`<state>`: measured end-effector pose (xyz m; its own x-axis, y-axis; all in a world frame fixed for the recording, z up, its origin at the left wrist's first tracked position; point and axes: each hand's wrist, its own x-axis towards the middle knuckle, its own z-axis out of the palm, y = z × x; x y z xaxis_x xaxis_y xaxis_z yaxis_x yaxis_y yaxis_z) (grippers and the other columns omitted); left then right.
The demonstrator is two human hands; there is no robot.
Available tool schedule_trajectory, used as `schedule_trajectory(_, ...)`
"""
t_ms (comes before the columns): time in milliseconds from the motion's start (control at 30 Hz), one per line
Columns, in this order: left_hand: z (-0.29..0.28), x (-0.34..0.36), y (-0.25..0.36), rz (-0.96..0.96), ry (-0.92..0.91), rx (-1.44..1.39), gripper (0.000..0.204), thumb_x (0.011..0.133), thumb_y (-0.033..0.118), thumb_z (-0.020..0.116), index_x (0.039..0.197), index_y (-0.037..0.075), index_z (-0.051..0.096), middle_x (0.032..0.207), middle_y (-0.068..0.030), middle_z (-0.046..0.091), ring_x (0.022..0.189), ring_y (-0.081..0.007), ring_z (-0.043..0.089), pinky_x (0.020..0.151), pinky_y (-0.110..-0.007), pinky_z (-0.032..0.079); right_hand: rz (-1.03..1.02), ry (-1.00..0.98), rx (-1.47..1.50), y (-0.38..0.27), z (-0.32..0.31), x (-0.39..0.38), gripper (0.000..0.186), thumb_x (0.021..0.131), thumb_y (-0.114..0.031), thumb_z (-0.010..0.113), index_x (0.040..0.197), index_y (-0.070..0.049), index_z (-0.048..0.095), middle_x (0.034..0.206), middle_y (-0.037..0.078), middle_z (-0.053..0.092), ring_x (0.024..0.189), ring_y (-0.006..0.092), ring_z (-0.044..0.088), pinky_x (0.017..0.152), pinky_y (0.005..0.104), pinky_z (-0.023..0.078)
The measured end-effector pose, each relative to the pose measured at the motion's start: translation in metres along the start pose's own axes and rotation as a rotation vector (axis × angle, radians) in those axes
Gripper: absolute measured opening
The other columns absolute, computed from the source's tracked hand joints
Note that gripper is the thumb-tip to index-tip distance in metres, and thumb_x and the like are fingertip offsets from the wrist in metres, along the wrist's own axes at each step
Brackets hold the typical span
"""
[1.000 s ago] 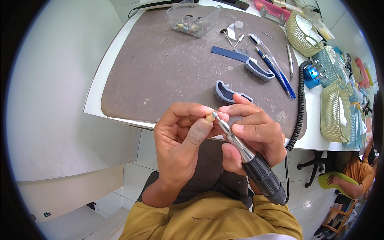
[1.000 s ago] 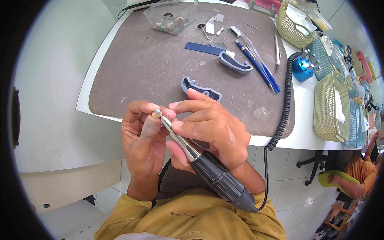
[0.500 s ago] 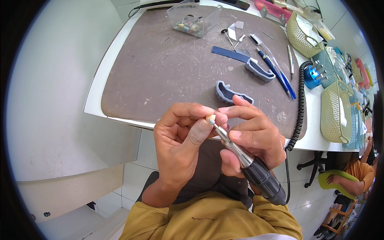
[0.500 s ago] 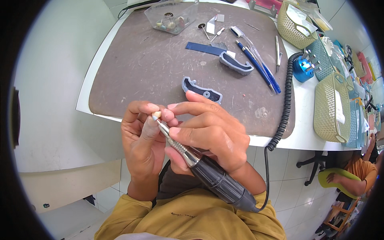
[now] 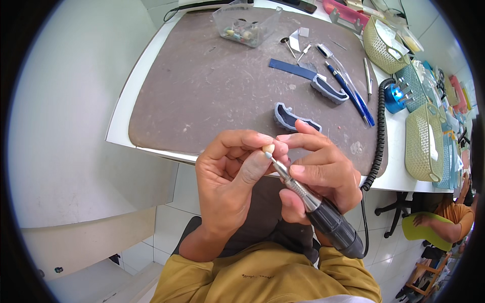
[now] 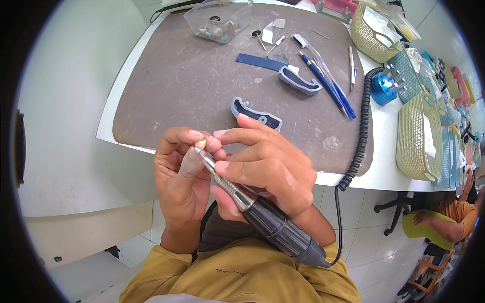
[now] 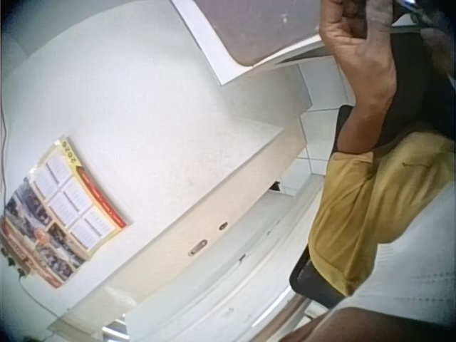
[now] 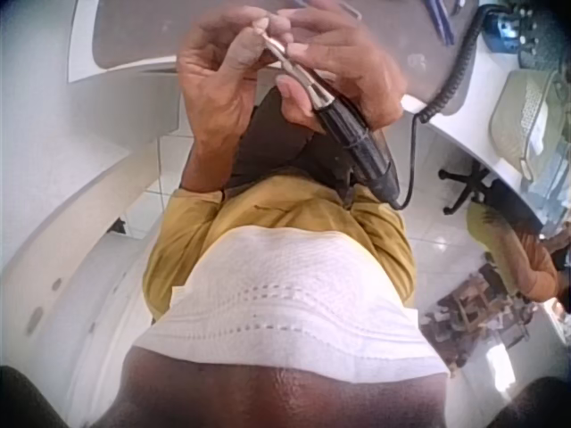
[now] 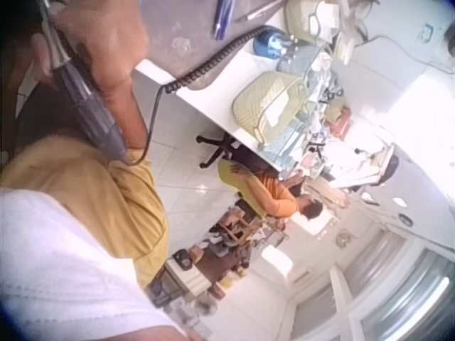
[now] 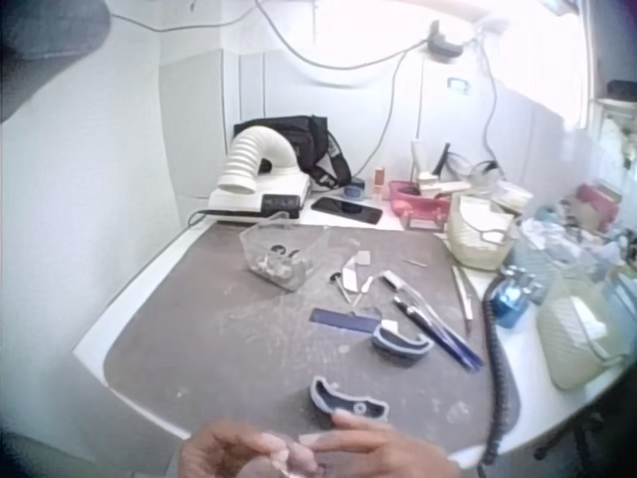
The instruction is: The person uses a rotary tool to polish a dental prosthesis, rotating the small component between their fingers to reach all surfaces.
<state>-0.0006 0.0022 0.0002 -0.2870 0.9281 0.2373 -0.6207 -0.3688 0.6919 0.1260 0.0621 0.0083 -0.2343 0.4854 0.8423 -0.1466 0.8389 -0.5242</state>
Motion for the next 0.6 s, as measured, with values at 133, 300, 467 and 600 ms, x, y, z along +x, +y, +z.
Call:
schedule_trajectory(133,0.0011,-0.0003,0.0006,0.0,0.005,0.006,0.014,0.09,-0.001,0.059,0.104,-0.003,0.058,0.098,-0.0152,0.067,0.095,-0.019,0.066,0.084,-0.035,0.058,0.002,0.05,0.025,0.0021,0.0033,-0.0022,0.028,0.071,-0.014,0.082,0.087,-0.001,0.064,0.072,0.01,0.066,0.085,0.0325,0.07,0.087,0.0491,0.052)
schedule_trajectory(300,-0.001,-0.0002,0.0017,-0.001,-0.008,0.021,0.016,0.091,0.0,0.058,0.107,-0.005,0.059,0.098,-0.0147,0.066,0.093,-0.0187,0.066,0.085,-0.036,0.058,-0.007,0.019,0.005,0.0011,0.0001,-0.003,0.03,0.071,-0.013,0.082,0.089,-0.001,0.062,0.073,0.012,0.066,0.086,0.035,0.07,0.086,0.0505,0.052)
schedule_trajectory(467,0.0017,-0.0009,0.0021,-0.026,0.014,-0.023,0.02,0.092,0.001,0.056,0.111,-0.005,0.059,0.096,-0.0133,0.066,0.09,-0.0174,0.066,0.083,-0.035,0.058,-0.004,0.067,0.049,0.0023,0.0009,-0.0042,0.031,0.074,-0.011,0.08,0.092,0.0,0.057,0.074,0.015,0.066,0.09,0.036,0.069,0.087,0.0527,0.051)
schedule_trajectory(600,0.0047,-0.0025,0.0031,-0.042,0.059,0.098,0.019,0.093,0.008,0.057,0.109,-0.001,0.059,0.096,-0.0119,0.063,0.09,-0.016,0.064,0.076,-0.033,0.058,0.0,0.099,0.121,0.0045,0.0054,-0.0074,0.032,0.075,-0.009,0.079,0.093,0.0,0.055,0.076,0.017,0.066,0.092,0.0359,0.068,0.089,0.0531,0.05)
